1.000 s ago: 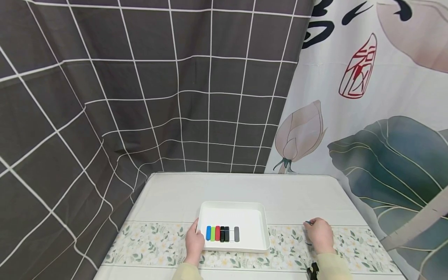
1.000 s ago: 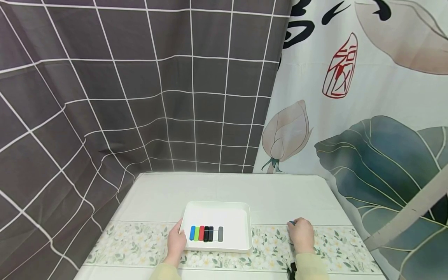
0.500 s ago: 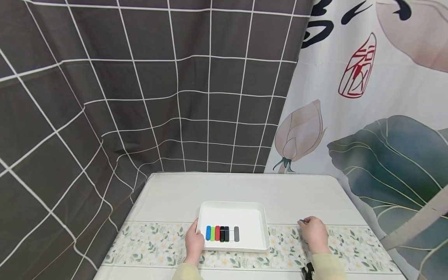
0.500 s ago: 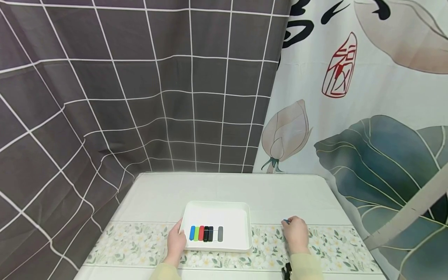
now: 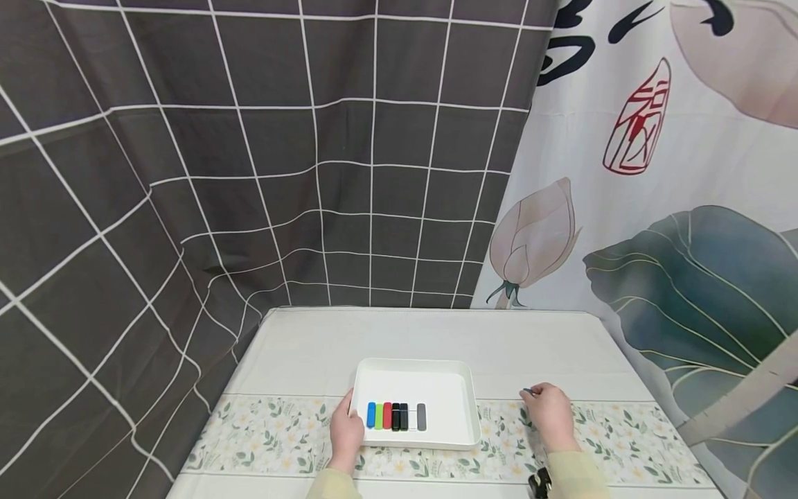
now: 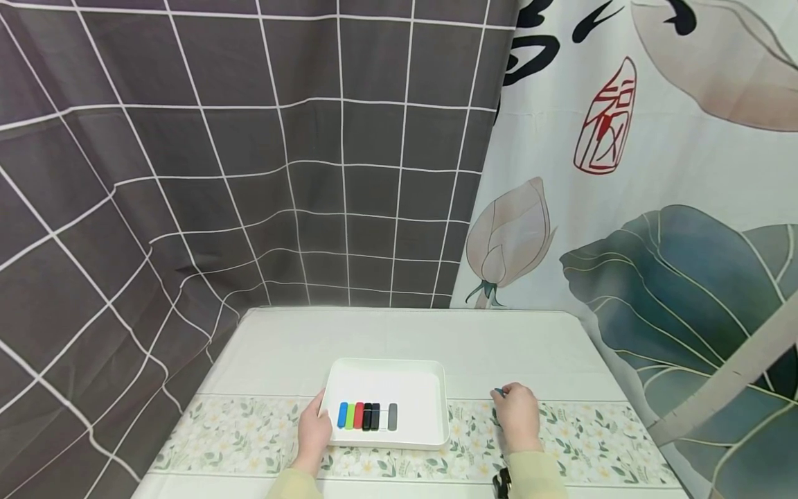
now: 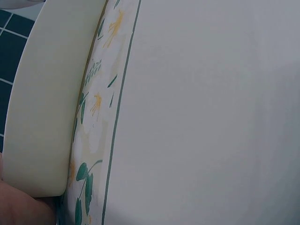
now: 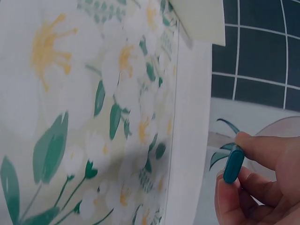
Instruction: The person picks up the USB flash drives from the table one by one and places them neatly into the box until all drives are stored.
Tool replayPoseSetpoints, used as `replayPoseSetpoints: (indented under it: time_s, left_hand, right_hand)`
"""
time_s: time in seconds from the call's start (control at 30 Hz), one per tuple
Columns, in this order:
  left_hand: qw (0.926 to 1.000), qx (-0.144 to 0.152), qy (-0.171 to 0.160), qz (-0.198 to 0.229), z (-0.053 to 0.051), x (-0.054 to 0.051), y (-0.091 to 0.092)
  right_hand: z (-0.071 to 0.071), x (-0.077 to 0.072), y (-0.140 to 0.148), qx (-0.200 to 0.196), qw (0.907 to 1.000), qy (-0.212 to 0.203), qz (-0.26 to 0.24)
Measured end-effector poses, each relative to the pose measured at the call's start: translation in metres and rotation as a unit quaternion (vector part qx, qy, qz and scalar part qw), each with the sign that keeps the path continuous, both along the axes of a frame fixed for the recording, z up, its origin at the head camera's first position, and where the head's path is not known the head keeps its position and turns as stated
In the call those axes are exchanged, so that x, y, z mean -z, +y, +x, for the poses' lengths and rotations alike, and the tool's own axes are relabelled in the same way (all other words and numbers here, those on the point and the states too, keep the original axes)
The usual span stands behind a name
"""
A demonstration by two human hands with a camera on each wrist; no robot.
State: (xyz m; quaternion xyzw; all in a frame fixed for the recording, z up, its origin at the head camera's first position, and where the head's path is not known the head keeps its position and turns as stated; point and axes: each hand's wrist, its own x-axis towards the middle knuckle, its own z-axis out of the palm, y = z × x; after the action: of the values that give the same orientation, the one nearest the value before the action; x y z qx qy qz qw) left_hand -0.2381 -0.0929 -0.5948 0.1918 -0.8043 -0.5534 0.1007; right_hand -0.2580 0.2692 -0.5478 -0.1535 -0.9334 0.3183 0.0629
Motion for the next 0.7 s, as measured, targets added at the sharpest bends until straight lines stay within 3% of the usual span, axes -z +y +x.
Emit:
replayPoseSetpoints:
  time_s: [0.7]
  left_hand:
    - [1.0000,0.002,-0.003,0.008,0.001,-0.004,0.001]
  right_hand:
    - [0.002,-0.008,-0.042,-0.026,0.9992,0.016,-0.026]
